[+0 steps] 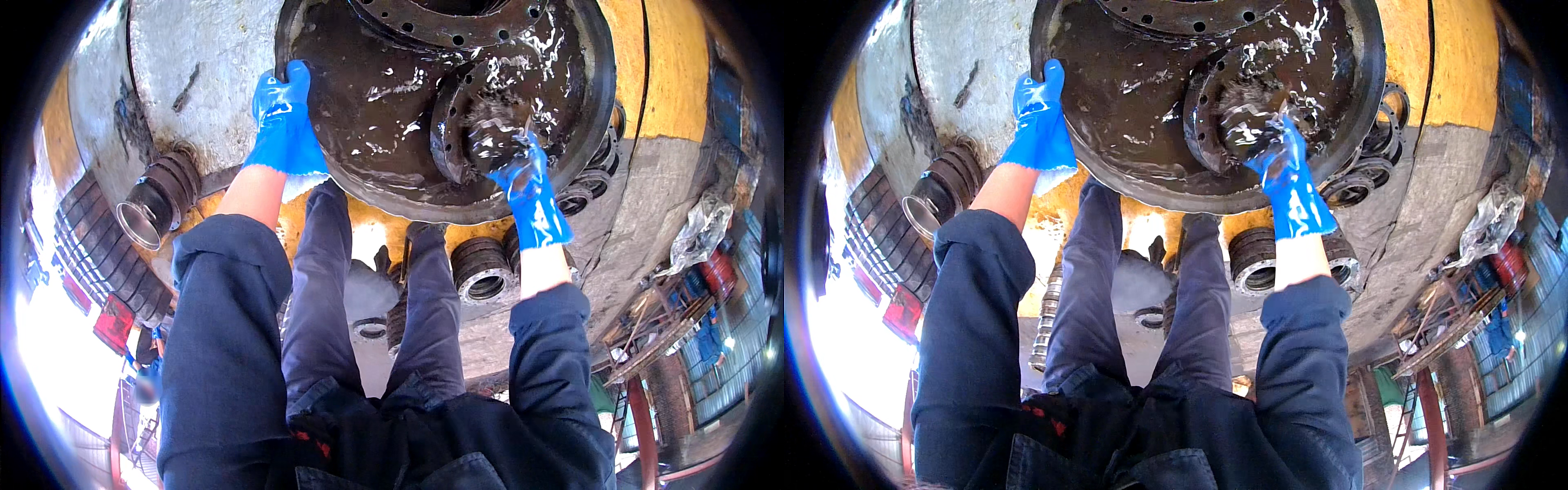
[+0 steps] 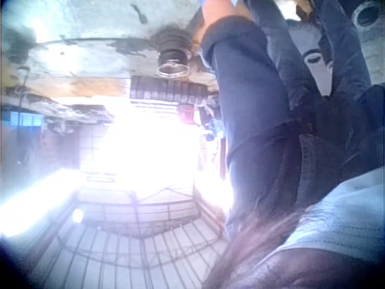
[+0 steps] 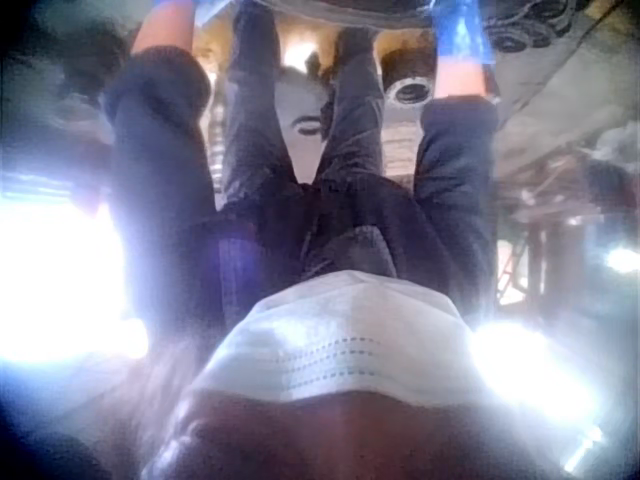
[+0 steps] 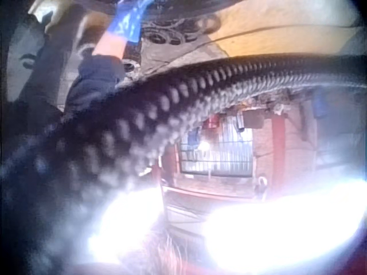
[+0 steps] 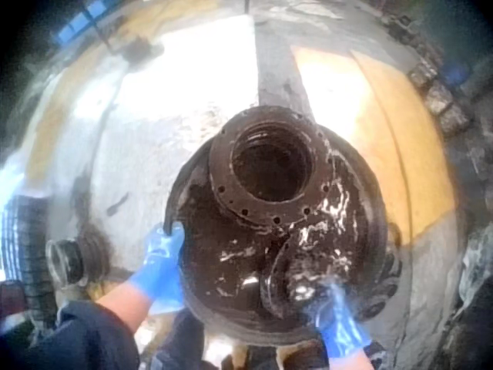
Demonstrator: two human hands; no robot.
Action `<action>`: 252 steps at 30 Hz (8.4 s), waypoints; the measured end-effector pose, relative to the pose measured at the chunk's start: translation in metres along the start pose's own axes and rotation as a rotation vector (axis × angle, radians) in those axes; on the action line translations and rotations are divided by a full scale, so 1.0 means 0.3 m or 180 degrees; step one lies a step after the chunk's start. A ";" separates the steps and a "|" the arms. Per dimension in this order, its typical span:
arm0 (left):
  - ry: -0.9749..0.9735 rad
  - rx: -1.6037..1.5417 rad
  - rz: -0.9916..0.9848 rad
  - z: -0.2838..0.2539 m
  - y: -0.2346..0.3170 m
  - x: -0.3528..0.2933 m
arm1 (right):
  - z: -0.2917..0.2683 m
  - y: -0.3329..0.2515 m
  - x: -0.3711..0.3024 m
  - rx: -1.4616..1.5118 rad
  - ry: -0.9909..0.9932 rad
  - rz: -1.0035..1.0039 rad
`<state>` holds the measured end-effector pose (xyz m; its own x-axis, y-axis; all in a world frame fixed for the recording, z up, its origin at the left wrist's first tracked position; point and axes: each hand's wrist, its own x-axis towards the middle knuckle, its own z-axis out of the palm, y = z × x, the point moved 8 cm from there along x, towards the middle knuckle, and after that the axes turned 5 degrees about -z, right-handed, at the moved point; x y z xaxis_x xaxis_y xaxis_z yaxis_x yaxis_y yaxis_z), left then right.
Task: The person repeatedly dips circular metal parts into a bucket of dark liquid and scrubs them with gloved hands. They then place the treated parts onto a stack on the floor. The process is repeated for multiple parts throughout the clip.
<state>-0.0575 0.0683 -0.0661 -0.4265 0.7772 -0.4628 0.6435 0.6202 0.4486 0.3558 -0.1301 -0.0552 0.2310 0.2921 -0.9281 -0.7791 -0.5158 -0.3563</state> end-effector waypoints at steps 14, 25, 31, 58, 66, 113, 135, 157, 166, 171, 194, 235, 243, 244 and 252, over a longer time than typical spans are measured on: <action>-0.0156 0.0043 -0.0232 -0.011 0.016 -0.029 | -0.150 -0.156 0.160 -0.0346 0.0179 -0.1159; -0.0081 0.0023 -0.0123 0.019 0.030 -0.023 | -0.165 0.011 0.157 0.0404 0.0267 0.0239; -0.0110 0.0046 -0.0079 -0.011 0.038 -0.034 | -0.065 -0.005 -0.224 -0.1014 -0.0378 -0.0557; -0.0123 0.0224 -0.0300 -0.030 0.012 -0.032 | 0.193 0.025 -0.101 -0.0728 -0.0335 -0.0697; -0.0107 0.0245 -0.0219 -0.025 0.052 -0.046 | 0.184 0.077 -0.099 -0.3292 0.0044 -0.2570; -0.0238 0.0279 -0.0164 0.009 0.058 -0.046 | 0.041 -0.097 -0.253 -0.1365 -0.0650 -0.0471; -0.0237 0.0027 -0.0212 -0.028 0.074 -0.080 | 0.753 -0.210 -0.628 -0.7389 -0.1373 -0.3414; -0.0115 0.0095 -0.0179 -0.034 0.091 -0.096 | 0.906 -0.297 -0.389 -0.6467 -0.1406 -0.5683; -0.0182 0.0051 -0.0296 -0.046 0.096 -0.099 | 0.845 -0.357 -0.289 -0.7382 -0.1926 -0.6079; -0.0142 0.0017 -0.0339 -0.025 0.092 -0.107 | 0.855 -0.345 -0.248 -0.7714 -0.1653 -0.5939; 0.0031 0.0325 -0.0112 0.052 -0.005 0.020 | 0.226 -0.248 -0.234 -0.2521 -0.0349 -0.1374; -0.1311 0.1142 0.0323 -0.166 -0.024 0.280 | -1.663 0.958 0.020 0.1221 0.2062 -0.0972; -0.1133 0.0684 -0.0022 -0.114 -0.033 0.196 | -1.670 0.935 -0.035 0.1063 0.2032 -0.0556; -0.1020 0.1179 0.0352 -0.138 0.006 0.202 | -1.666 0.938 -0.006 0.1184 0.1814 -0.0898; -0.1415 0.0802 0.0397 -0.106 0.034 0.046 | -1.855 1.104 -0.384 0.0260 0.1028 0.0340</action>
<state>-0.0771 0.0886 -0.0436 -0.0612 0.6893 -0.7219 0.8284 0.4386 0.3485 0.3954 -0.7829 -0.1266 0.3080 -0.0367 -0.9507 -0.8499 -0.4598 -0.2575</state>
